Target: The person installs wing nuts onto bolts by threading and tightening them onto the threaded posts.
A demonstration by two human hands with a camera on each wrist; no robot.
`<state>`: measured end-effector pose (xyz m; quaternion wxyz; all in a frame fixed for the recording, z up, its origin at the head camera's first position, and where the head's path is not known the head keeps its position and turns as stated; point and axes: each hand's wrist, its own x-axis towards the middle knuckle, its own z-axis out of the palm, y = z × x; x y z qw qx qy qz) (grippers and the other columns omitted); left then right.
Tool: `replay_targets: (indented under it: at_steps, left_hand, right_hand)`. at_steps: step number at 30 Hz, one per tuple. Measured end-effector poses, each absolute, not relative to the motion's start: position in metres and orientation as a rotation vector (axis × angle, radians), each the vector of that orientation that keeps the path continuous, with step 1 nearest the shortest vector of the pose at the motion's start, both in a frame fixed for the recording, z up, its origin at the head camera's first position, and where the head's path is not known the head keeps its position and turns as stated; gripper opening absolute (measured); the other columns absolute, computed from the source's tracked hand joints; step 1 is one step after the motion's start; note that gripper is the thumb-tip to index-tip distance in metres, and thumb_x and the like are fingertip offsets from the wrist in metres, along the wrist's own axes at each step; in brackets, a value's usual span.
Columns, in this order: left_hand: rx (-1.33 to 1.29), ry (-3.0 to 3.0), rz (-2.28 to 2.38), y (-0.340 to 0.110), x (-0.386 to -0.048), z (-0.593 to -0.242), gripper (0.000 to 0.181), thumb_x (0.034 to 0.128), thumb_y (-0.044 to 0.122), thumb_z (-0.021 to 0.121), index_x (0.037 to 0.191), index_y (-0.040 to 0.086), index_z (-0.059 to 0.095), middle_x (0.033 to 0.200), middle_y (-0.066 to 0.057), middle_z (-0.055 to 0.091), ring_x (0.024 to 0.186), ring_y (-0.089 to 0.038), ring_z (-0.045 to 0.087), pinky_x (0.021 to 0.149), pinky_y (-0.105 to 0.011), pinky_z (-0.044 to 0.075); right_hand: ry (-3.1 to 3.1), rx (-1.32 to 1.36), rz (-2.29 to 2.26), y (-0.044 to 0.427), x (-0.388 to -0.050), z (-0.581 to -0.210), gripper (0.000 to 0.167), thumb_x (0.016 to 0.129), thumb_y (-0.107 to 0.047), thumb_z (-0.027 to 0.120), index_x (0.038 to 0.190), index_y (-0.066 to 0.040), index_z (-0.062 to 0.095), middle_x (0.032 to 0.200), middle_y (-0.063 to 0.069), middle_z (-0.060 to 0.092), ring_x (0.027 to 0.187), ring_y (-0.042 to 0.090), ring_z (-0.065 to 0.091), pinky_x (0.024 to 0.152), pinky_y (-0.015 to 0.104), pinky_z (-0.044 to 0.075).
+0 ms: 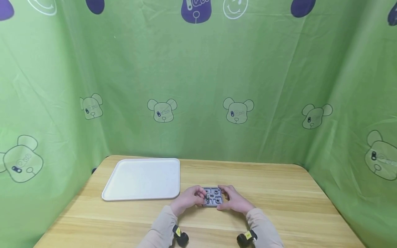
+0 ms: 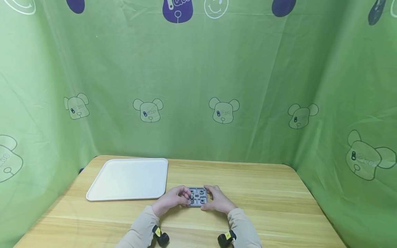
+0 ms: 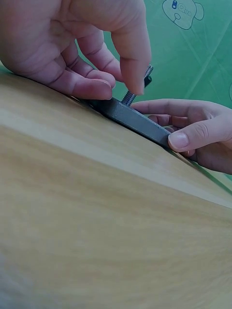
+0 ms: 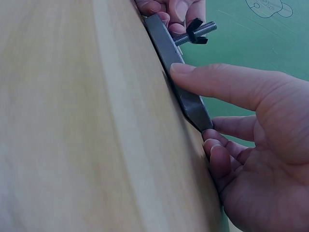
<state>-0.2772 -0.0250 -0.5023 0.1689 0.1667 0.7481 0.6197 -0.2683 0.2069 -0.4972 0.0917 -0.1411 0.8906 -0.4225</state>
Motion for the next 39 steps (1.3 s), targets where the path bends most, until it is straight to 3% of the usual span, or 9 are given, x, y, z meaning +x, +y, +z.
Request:
replay_targets:
  at_steps: [9, 19, 23, 30, 39]
  left_hand:
    - [0.459, 2.186, 1.702, -0.0239, -0.2777, -0.503, 0.025, 0.0822, 0.007, 0.068, 0.105, -0.002, 0.064, 0.086, -0.001, 0.057, 0.076, -0.012, 0.054, 0.066, -0.022, 0.05]
    - [0.479, 2.241, 1.68, -0.0241, -0.2777, -0.504, 0.022, 0.0902, 0.009, 0.061, 0.109, -0.001, 0.067, 0.101, -0.01, 0.065, 0.075, -0.012, 0.055, 0.066, -0.022, 0.05]
    - [0.439, 2.221, 1.706, -0.0234, -0.2771, -0.5033, 0.022, 0.0886, 0.009, 0.062, 0.108, 0.0, 0.065, 0.096, -0.008, 0.063, 0.076, -0.013, 0.056, 0.067, -0.024, 0.051]
    - [0.403, 2.182, 1.753, -0.0224, -0.2779, -0.5038, 0.018, 0.0788, 0.003, 0.064, 0.094, 0.001, 0.056, 0.083, -0.002, 0.054, 0.073, -0.014, 0.055, 0.066, -0.023, 0.05]
    - [0.474, 2.143, 1.744, -0.0245, -0.2794, -0.5056, 0.029, 0.0728, 0.0, 0.068, 0.1, -0.001, 0.058, 0.085, -0.001, 0.055, 0.077, -0.013, 0.054, 0.065, -0.022, 0.05]
  right_hand:
    - [2.644, -0.398, -1.26, 0.2062, -0.2705, -0.4988, 0.093, 0.067, -0.024, 0.085, 0.146, -0.004, 0.039, 0.125, 0.013, 0.049, 0.116, 0.028, 0.049, 0.106, 0.057, 0.037]
    - [2.652, -0.404, -1.248, 0.2063, -0.2706, -0.4987, 0.093, 0.067, -0.024, 0.084, 0.146, -0.004, 0.04, 0.124, 0.013, 0.049, 0.114, 0.026, 0.049, 0.105, 0.056, 0.039]
    - [2.652, -0.402, -1.251, 0.2063, -0.2704, -0.4988, 0.093, 0.067, -0.024, 0.084, 0.145, -0.004, 0.04, 0.125, 0.013, 0.049, 0.115, 0.027, 0.049, 0.105, 0.056, 0.039]
    - [2.657, -0.417, -1.249, 0.2068, -0.2703, -0.4995, 0.092, 0.067, -0.023, 0.084, 0.145, -0.002, 0.04, 0.123, 0.013, 0.049, 0.114, 0.026, 0.049, 0.103, 0.054, 0.041]
    - [2.652, -0.427, -1.246, 0.2073, -0.2698, -0.4991, 0.092, 0.067, -0.023, 0.084, 0.145, -0.002, 0.039, 0.123, 0.014, 0.048, 0.112, 0.026, 0.048, 0.102, 0.052, 0.042]
